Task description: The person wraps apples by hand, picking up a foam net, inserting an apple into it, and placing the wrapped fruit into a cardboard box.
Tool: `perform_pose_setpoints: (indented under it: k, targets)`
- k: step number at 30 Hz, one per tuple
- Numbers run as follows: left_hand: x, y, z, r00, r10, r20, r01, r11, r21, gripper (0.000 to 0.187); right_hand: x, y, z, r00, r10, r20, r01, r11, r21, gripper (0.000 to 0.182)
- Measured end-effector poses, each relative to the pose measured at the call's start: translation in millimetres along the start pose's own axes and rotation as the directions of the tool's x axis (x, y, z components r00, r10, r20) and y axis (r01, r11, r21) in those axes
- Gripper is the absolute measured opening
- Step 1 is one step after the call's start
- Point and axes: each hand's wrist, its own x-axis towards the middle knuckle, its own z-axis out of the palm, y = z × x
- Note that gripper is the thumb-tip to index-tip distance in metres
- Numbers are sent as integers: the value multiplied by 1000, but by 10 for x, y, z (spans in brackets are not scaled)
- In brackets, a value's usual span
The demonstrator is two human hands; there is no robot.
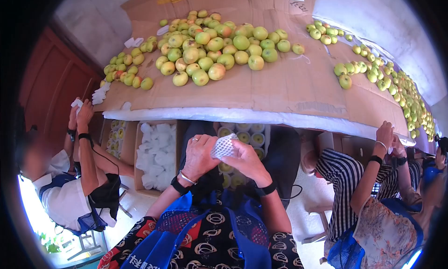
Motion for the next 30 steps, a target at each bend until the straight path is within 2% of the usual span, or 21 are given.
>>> perform_pose_setpoints:
  k: [2,3,5,6,7,9,10,11,13,14,16,20,22,23,25,26,30]
  targets:
    - [-22,44,4,985,-81,149,83,996,-12,44,7,123,-4,999,0,48,5,995,-95,29]
    - [-29,51,6,987,-74,143,77,997,-12,44,2,90,24,999,-8,46,13,995,-99,29]
    - [-42,38,32,984,-94,154,115,985,-131,45,-1,-7,75,988,-127,83,149,913,-380,35]
    - [-35,22,20,984,-105,145,135,968,-214,46,7,9,58,990,-103,97,132,917,-375,44]
    - [-25,11,10,983,-108,146,138,968,-212,46,29,60,39,990,-101,100,132,918,-373,44]
    - [-9,-4,-37,966,-148,213,200,947,-253,44,43,174,24,990,-99,96,107,990,-87,51]
    - [5,-6,-62,953,-148,265,216,944,-248,43,42,180,-29,988,-26,155,34,998,-52,57]
    - [9,-21,-67,951,-150,270,219,944,-248,43,37,182,-44,988,-21,154,29,998,-49,57]
    - [23,-58,-87,896,-196,399,328,898,-294,51,39,143,-48,987,-8,163,10,1000,-12,54]
    - [30,-47,-100,895,-197,399,328,898,-294,51,40,124,-48,987,-7,163,9,1000,-12,54]
    - [25,-19,-120,954,-138,265,226,914,-338,66,36,103,-43,986,8,165,-11,1000,21,52]
    - [7,4,-135,959,-110,262,189,935,-300,80,37,104,-25,990,4,143,-2,1000,-12,48]
    - [-7,72,-171,972,-48,228,84,985,-151,86,63,167,-7,996,-16,86,18,1000,-20,46]
    - [-7,104,-175,977,-42,210,76,985,-155,86,68,168,1,996,-27,88,30,999,-35,46]
    - [-30,156,-169,962,-103,254,94,995,44,87,78,138,36,999,-23,35,28,989,-145,47]
    - [-81,112,-74,968,-126,217,126,992,17,82,98,145,42,999,-17,35,24,976,-218,51]
    - [-114,45,10,984,-125,129,129,992,-18,81,141,26,172,999,-13,42,26,945,-327,54]
